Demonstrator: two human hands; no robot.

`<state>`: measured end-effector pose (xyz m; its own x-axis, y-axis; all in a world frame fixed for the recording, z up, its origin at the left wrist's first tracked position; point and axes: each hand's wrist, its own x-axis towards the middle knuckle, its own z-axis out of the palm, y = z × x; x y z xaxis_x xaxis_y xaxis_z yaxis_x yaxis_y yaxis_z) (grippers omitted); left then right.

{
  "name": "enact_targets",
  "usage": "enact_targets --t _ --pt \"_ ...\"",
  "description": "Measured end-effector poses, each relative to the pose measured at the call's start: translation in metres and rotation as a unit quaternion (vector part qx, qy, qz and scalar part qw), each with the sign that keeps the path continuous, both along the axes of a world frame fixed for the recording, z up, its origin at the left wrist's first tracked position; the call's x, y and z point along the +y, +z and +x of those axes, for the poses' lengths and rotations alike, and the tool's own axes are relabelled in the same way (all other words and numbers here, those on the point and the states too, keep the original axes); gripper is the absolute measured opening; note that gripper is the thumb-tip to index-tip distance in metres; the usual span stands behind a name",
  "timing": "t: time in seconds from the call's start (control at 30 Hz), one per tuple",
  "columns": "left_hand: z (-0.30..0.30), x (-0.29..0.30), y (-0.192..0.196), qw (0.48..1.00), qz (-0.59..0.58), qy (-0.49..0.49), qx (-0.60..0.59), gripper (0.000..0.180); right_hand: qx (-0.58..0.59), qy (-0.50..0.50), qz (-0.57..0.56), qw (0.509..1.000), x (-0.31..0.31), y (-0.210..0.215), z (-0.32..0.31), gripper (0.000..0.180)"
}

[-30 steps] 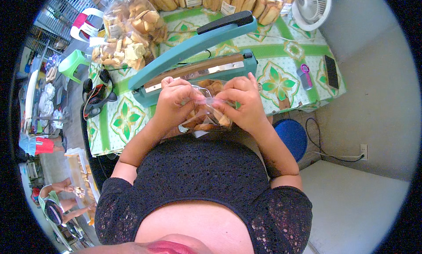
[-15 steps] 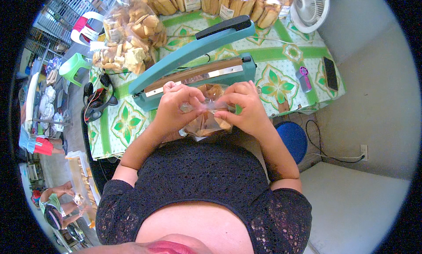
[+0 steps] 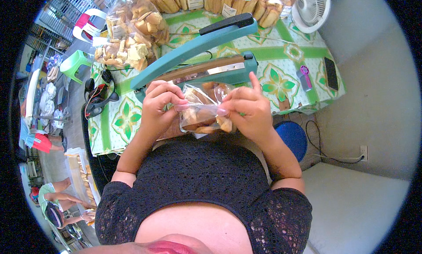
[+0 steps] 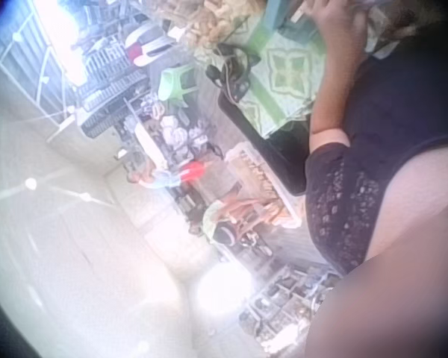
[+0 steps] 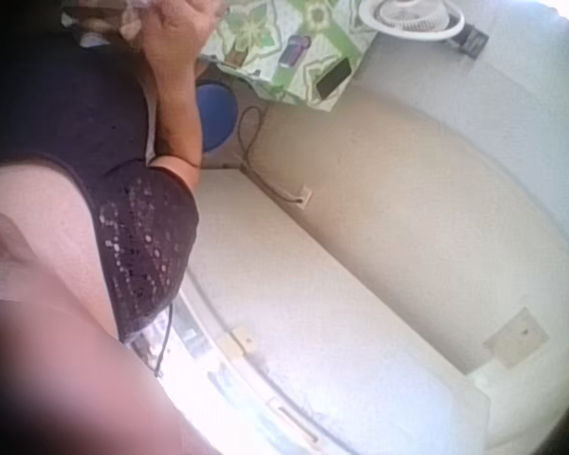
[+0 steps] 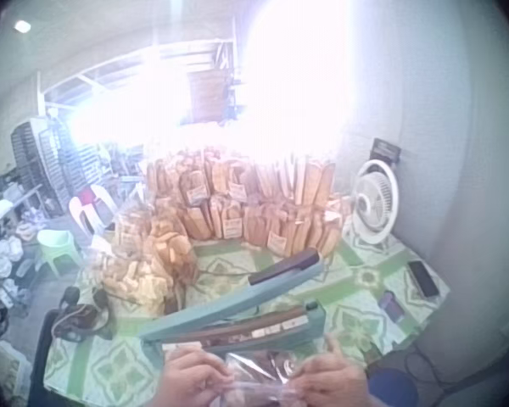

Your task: The person places biscuits into clear plastic bags, folds the bag edges, and seals them using a handheld impulse sealer. The sealed packages are then set aside on the table.

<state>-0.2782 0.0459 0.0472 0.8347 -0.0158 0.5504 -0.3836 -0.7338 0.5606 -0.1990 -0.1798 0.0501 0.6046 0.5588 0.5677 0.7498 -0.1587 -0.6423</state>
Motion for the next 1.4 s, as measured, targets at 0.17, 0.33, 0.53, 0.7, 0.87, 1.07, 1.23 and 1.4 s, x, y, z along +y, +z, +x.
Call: enact_targets --t 0.17,0.33,0.53,0.7,0.87,1.07,1.23,1.4 --pt "-0.005 -0.011 0.012 0.998 0.031 -0.003 -0.045 0.013 -0.035 -0.013 -0.008 0.999 -0.006 0.016 0.003 0.005" --pt "0.02 -0.017 0.003 0.994 -0.086 -0.065 0.015 0.008 0.007 -0.023 -0.031 0.999 -0.012 0.025 0.023 0.005" --pt "0.069 -0.017 -0.031 0.887 -0.367 -0.112 0.256 0.007 0.3 -0.044 -0.077 0.95 -0.001 0.01 0.084 0.008" --pt "0.094 -0.006 -0.062 0.803 -0.483 -0.065 0.341 0.008 0.437 -0.043 -0.086 0.895 0.02 -0.02 0.121 0.011" --pt "0.112 0.007 -0.077 0.863 -0.384 0.0 0.329 0.011 0.474 -0.053 -0.12 0.871 0.041 -0.04 0.145 0.015" --pt "0.113 0.003 -0.086 0.965 -0.106 0.121 0.209 0.017 0.515 -0.045 -0.136 0.845 0.055 -0.05 0.164 0.017" --pt "0.124 0.021 -0.103 0.957 0.2 0.182 0.108 0.02 0.479 -0.039 -0.232 0.845 0.059 -0.05 0.179 0.017" --pt "0.131 0.031 -0.114 0.97 0.095 0.196 0.111 0.025 0.451 -0.056 -0.259 0.853 0.056 -0.046 0.186 0.014"
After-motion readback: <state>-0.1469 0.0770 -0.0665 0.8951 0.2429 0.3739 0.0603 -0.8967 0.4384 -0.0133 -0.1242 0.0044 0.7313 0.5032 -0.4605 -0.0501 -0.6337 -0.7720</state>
